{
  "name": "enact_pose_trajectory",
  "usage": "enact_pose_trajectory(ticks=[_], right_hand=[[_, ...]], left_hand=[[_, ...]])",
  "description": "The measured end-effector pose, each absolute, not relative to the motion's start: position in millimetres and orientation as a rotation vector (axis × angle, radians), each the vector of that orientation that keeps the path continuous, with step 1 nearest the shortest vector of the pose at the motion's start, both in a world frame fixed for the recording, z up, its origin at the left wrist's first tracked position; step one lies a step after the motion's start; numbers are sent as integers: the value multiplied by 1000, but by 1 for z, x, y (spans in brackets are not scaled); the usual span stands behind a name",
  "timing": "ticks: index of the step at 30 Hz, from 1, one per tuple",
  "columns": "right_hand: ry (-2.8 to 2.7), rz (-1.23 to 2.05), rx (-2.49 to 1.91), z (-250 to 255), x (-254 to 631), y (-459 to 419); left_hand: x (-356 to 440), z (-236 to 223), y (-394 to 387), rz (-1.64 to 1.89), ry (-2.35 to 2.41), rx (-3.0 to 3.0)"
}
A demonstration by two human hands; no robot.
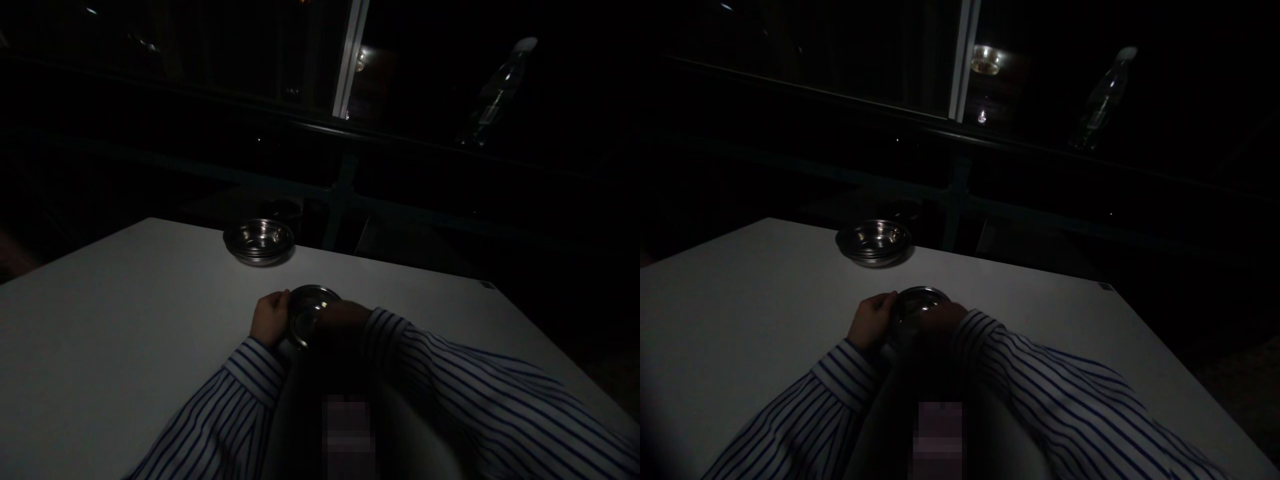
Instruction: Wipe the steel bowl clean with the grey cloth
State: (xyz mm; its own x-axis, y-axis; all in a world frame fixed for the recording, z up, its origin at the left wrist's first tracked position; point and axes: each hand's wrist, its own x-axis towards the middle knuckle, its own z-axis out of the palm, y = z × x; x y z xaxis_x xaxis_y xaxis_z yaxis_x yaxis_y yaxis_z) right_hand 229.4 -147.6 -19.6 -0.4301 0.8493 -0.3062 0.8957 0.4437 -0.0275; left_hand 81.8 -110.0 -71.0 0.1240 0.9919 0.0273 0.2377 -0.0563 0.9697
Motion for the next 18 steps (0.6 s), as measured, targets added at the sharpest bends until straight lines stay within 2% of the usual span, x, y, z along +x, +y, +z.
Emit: enact_pose_trajectory(ticks=[4, 9, 14, 18], right_hand=[[2528, 43, 1260, -12, 237, -136], [2655, 216, 979, -14, 221, -118], [2554, 258, 1081, -9, 242, -126], [2444, 146, 1163, -9, 249, -137]], left_hand=[[83, -71, -109, 989, 1176, 1477], [81, -67, -107, 1006, 1146, 1498], [81, -67, -109, 982, 1140, 1465], [84, -69, -110, 986, 1163, 1443]])
